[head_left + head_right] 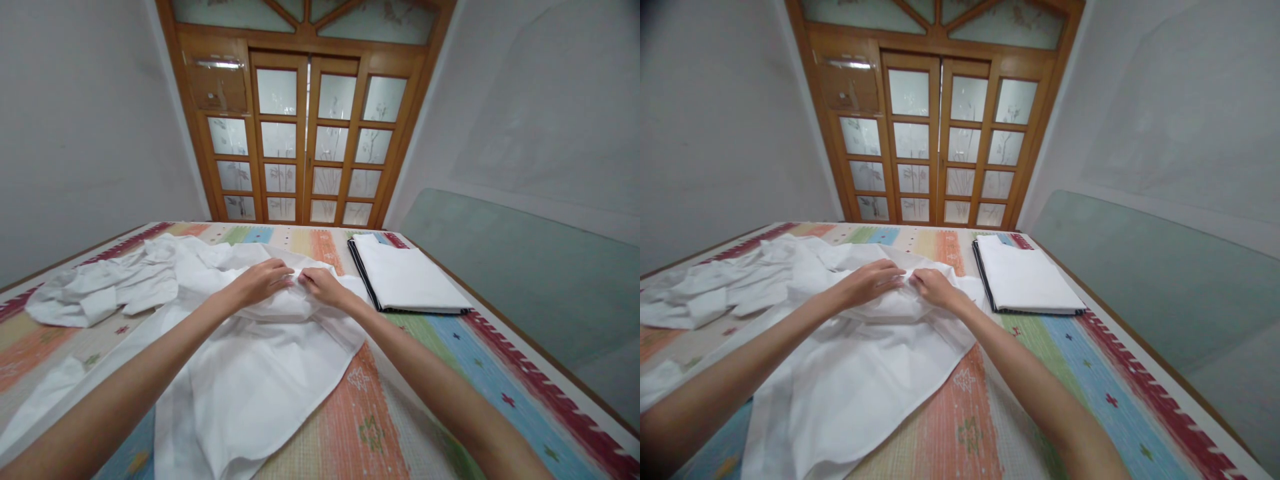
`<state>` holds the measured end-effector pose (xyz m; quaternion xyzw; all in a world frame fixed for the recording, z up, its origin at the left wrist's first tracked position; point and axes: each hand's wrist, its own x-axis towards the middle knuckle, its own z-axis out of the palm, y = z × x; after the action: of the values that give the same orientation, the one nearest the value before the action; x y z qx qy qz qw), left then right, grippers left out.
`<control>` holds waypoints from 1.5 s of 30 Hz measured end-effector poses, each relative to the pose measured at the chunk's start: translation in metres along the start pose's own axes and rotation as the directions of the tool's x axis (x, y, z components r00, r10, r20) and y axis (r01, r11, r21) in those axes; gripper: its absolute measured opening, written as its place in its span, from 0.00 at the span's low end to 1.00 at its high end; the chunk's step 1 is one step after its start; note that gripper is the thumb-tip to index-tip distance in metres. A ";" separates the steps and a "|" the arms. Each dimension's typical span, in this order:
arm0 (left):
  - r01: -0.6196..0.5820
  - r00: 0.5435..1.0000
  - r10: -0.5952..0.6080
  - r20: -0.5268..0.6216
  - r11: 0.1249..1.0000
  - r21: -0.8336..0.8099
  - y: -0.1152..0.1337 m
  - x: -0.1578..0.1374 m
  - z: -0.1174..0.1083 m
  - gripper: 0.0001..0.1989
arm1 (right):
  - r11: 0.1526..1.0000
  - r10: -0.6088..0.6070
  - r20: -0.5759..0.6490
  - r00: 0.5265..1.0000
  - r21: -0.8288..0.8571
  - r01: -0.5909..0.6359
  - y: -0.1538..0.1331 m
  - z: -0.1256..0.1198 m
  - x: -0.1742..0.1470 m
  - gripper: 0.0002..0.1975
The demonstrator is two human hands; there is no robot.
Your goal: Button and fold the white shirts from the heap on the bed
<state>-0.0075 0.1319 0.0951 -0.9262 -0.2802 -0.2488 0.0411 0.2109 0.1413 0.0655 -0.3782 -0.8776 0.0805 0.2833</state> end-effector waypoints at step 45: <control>0.517 0.814 -0.483 0.322 0.856 -0.023 -0.048 -0.039 -0.047 0.19 | 0.822 0.520 -0.432 0.737 0.487 -0.294 0.073 -0.069 -0.029 0.10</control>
<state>-0.0822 0.1430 0.1139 -0.8476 -0.5028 -0.1199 -0.1202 0.3109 0.1669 0.0842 -0.5076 -0.6181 0.2021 0.5652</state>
